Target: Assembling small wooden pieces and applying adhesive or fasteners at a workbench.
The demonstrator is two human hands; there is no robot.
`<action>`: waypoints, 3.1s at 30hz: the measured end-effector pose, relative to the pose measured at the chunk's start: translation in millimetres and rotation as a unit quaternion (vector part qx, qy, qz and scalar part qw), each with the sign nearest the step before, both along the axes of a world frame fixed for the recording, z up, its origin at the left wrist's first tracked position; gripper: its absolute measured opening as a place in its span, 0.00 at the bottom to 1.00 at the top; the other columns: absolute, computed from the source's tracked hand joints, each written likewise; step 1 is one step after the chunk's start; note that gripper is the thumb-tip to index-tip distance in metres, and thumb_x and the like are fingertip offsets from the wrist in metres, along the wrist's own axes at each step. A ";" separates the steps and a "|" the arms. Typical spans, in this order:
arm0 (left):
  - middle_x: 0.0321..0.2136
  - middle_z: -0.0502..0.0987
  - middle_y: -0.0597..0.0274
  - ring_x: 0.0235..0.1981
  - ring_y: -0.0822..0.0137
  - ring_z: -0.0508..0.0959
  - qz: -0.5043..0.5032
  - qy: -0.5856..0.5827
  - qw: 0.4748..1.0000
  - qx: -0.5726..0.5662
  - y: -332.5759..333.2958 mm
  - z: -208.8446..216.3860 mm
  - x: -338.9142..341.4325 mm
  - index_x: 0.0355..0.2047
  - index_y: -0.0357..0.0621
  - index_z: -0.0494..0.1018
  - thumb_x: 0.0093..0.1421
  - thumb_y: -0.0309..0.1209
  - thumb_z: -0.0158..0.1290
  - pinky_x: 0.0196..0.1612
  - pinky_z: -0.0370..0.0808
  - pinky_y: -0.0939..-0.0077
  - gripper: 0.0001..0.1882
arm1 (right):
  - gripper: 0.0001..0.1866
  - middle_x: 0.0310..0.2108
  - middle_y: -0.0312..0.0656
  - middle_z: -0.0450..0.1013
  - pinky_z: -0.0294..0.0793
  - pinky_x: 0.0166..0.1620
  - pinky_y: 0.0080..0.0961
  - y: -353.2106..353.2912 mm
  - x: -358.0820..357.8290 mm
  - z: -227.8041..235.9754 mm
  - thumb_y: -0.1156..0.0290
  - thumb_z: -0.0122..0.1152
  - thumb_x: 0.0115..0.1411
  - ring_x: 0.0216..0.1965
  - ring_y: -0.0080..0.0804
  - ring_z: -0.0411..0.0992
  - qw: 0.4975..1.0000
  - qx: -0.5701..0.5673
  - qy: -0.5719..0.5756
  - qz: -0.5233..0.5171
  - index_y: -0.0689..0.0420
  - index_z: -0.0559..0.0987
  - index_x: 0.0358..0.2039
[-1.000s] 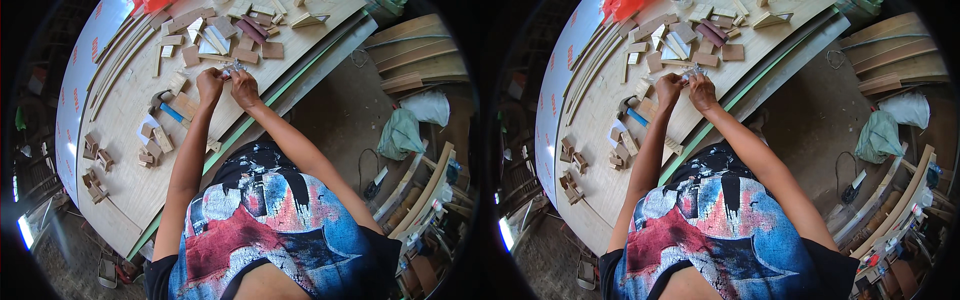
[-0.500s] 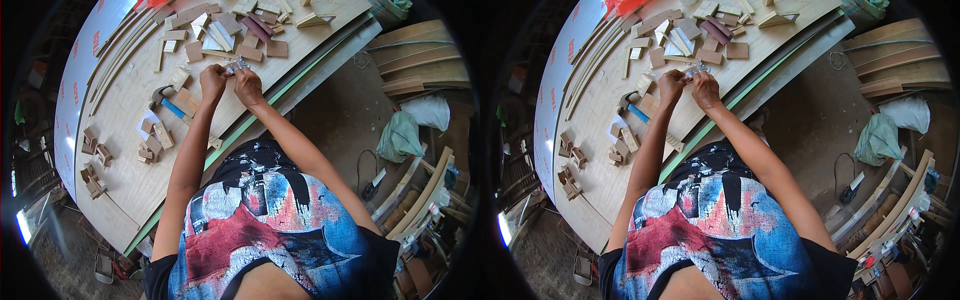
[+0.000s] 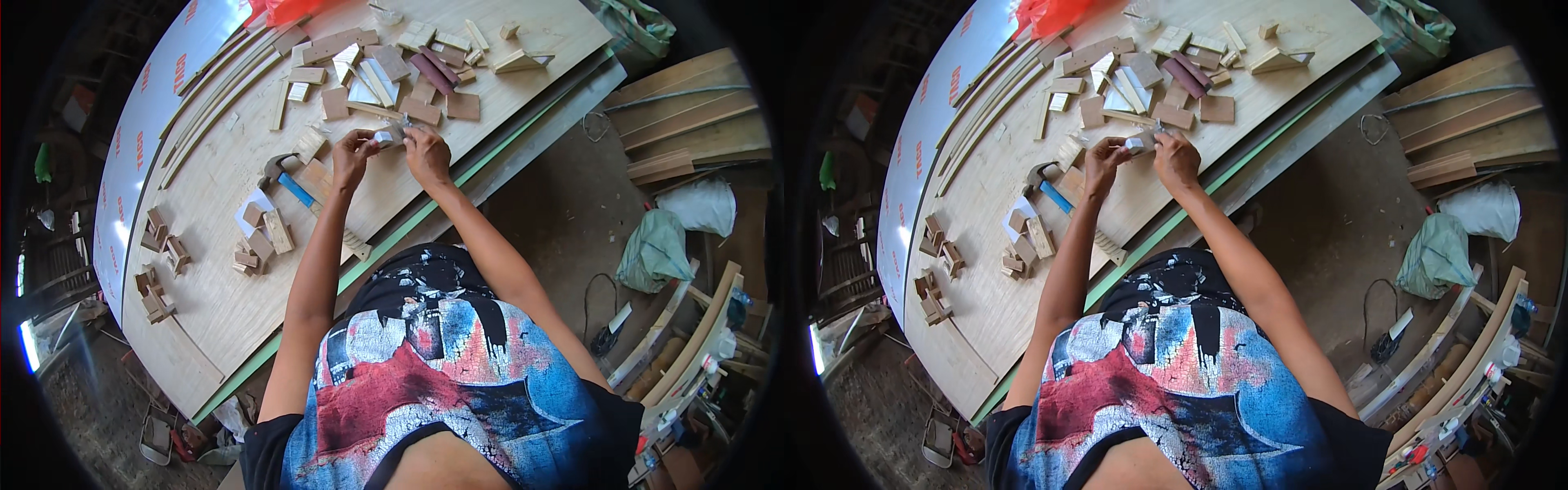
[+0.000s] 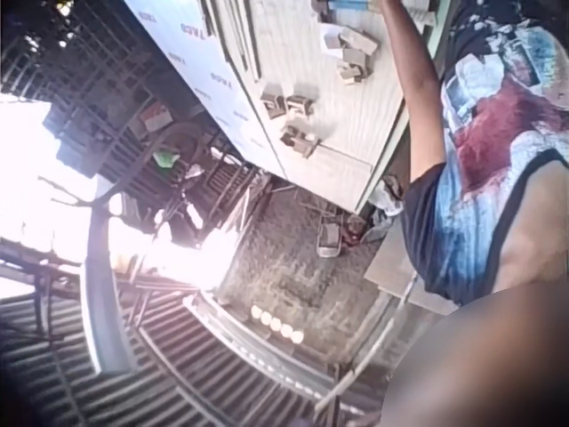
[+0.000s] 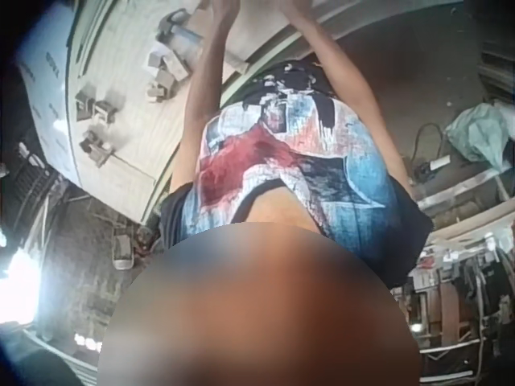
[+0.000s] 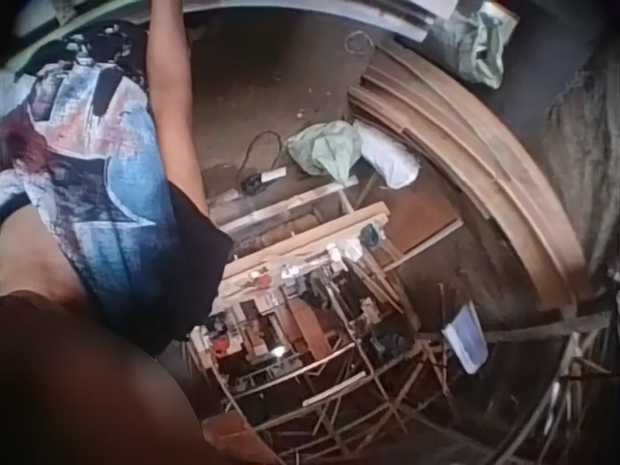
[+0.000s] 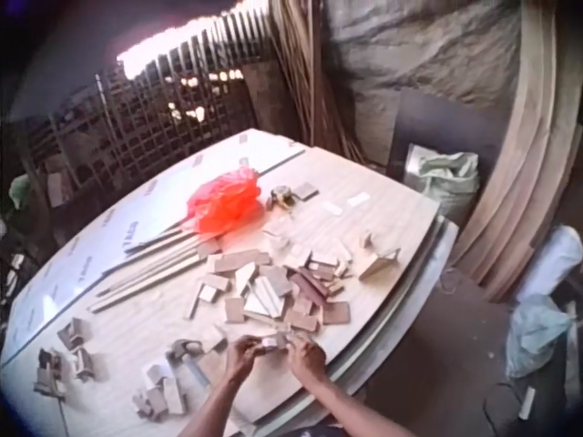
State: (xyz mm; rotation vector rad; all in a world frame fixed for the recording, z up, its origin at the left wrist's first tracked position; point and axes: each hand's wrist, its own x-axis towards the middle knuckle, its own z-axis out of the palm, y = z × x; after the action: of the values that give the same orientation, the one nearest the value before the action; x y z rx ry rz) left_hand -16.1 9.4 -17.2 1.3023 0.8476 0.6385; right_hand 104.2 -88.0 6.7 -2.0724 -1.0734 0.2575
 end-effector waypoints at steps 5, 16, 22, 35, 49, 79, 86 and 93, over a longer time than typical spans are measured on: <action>0.28 0.74 0.61 0.25 0.74 0.75 -0.017 0.098 0.994 0.055 -0.3 1.3 4.4 0.34 0.35 0.72 0.53 0.22 0.50 0.28 0.73 0.82 0.07 | 0.08 0.28 0.47 0.71 0.68 0.35 0.33 -1.6 -1.5 4.3 0.74 0.55 0.47 0.31 0.45 0.69 0.998 0.000 0.011 0.054 0.60 0.76 0.29; 0.29 0.73 0.55 0.24 0.66 0.75 0.012 0.120 0.972 0.203 -5.5 2.8 5.9 0.32 0.37 0.75 0.47 0.23 0.55 0.28 0.72 0.77 0.10 | 0.09 0.27 0.52 0.72 0.70 0.37 0.30 -12.7 -10.0 4.6 0.74 0.57 0.44 0.31 0.45 0.71 0.986 -0.027 0.158 0.035 0.63 0.76 0.28; 0.34 0.71 0.53 0.25 0.65 0.75 -0.067 0.149 0.942 0.294 -14.4 26.2 12.5 0.37 0.34 0.71 0.43 0.25 0.58 0.30 0.72 0.76 0.19 | 0.09 0.27 0.51 0.72 0.69 0.36 0.32 -16.0 -4.8 6.5 0.73 0.56 0.45 0.31 0.45 0.71 0.992 -0.025 0.120 0.039 0.63 0.76 0.28; 0.24 0.73 0.54 0.23 0.65 0.73 -0.127 0.211 0.944 0.218 1.6 35.5 8.6 0.31 0.40 0.76 0.46 0.27 0.57 0.27 0.69 0.74 0.10 | 0.09 0.27 0.49 0.69 0.69 0.34 0.35 -14.4 -3.4 12.9 0.73 0.54 0.47 0.29 0.45 0.69 0.999 -0.030 -0.005 0.024 0.62 0.75 0.30; 0.30 0.74 0.57 0.31 0.61 0.73 0.010 0.192 0.876 0.442 -17.9 35.2 18.5 0.27 0.41 0.75 0.46 0.24 0.55 0.34 0.70 0.73 0.06 | 0.06 0.25 0.51 0.69 0.69 0.32 0.36 -9.7 -4.0 11.1 0.76 0.51 0.49 0.28 0.47 0.70 0.999 -0.031 -0.017 0.018 0.63 0.73 0.27; 0.26 0.68 0.58 0.29 0.61 0.69 -0.074 0.233 0.817 0.522 -23.4 31.0 16.0 0.35 0.45 0.73 0.48 0.21 0.48 0.31 0.68 0.71 0.13 | 0.16 0.25 0.51 0.67 0.69 0.32 0.32 -7.1 -7.1 11.9 0.79 0.48 0.46 0.28 0.45 0.69 0.992 -0.003 -0.076 0.097 0.65 0.72 0.39; 0.27 0.68 0.58 0.30 0.60 0.69 -0.082 0.240 0.825 0.504 -23.8 33.4 15.3 0.34 0.44 0.73 0.47 0.21 0.47 0.31 0.68 0.70 0.13 | 0.17 0.25 0.51 0.66 0.69 0.32 0.32 -2.3 -9.3 8.9 0.80 0.47 0.46 0.27 0.45 0.68 0.989 -0.022 -0.099 0.104 0.66 0.71 0.39; 0.27 0.68 0.58 0.30 0.60 0.69 -0.069 0.228 0.836 0.494 -26.5 33.8 17.4 0.34 0.45 0.74 0.47 0.21 0.48 0.31 0.68 0.70 0.13 | 0.15 0.24 0.52 0.67 0.69 0.30 0.33 -0.2 -11.1 -8.2 0.79 0.47 0.49 0.27 0.46 0.69 0.990 -0.039 -0.105 0.089 0.67 0.71 0.38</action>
State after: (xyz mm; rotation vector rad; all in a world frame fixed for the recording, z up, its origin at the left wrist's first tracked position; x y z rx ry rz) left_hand 1.3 -17.1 16.6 2.5149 0.7990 0.6822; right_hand 93.1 -88.2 -1.5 -2.1111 -1.3992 0.1732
